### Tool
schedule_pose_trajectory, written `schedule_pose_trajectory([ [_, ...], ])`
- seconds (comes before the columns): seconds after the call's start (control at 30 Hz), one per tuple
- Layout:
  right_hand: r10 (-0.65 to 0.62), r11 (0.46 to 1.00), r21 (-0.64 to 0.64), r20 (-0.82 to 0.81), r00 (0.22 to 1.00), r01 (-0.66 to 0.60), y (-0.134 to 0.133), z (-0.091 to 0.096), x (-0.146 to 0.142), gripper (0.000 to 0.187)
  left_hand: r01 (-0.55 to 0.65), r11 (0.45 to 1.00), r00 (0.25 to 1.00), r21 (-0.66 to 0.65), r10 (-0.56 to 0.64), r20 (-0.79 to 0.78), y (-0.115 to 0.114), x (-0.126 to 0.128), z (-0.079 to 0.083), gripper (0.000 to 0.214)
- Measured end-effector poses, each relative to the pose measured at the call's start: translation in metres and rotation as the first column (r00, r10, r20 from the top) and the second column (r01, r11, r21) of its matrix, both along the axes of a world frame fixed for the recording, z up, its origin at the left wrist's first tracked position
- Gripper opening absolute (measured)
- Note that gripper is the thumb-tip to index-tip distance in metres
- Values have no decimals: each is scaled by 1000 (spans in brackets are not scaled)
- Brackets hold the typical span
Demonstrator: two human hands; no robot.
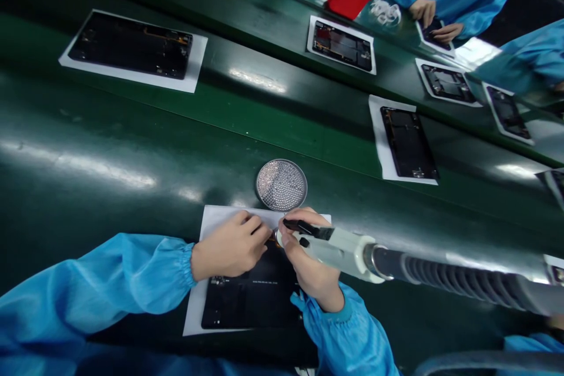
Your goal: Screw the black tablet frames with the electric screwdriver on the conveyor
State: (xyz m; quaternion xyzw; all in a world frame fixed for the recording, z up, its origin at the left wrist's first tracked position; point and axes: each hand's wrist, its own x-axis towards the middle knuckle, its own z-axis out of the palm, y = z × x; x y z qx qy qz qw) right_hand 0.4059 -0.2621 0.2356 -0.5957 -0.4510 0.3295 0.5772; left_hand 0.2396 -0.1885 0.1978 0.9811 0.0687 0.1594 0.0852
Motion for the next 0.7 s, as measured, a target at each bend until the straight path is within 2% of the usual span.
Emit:
schedule_pose_trajectory([
  [0.27, 53, 998, 40, -17, 998, -52, 3, -1, -1, 22, 16, 1000, 999, -22, -17, -48, 0, 0, 3, 27],
  [0.57, 87, 992, 96, -19, 996, -85, 1, -5, -3, 21, -62, 998, 998, 2, 62, -4, -8, -1, 2, 29],
  [0.7, 52, 997, 64, -6, 999, -52, 3, 3, 0, 21, -62, 998, 998, 0, 62, -10, -9, -3, -5, 28],
])
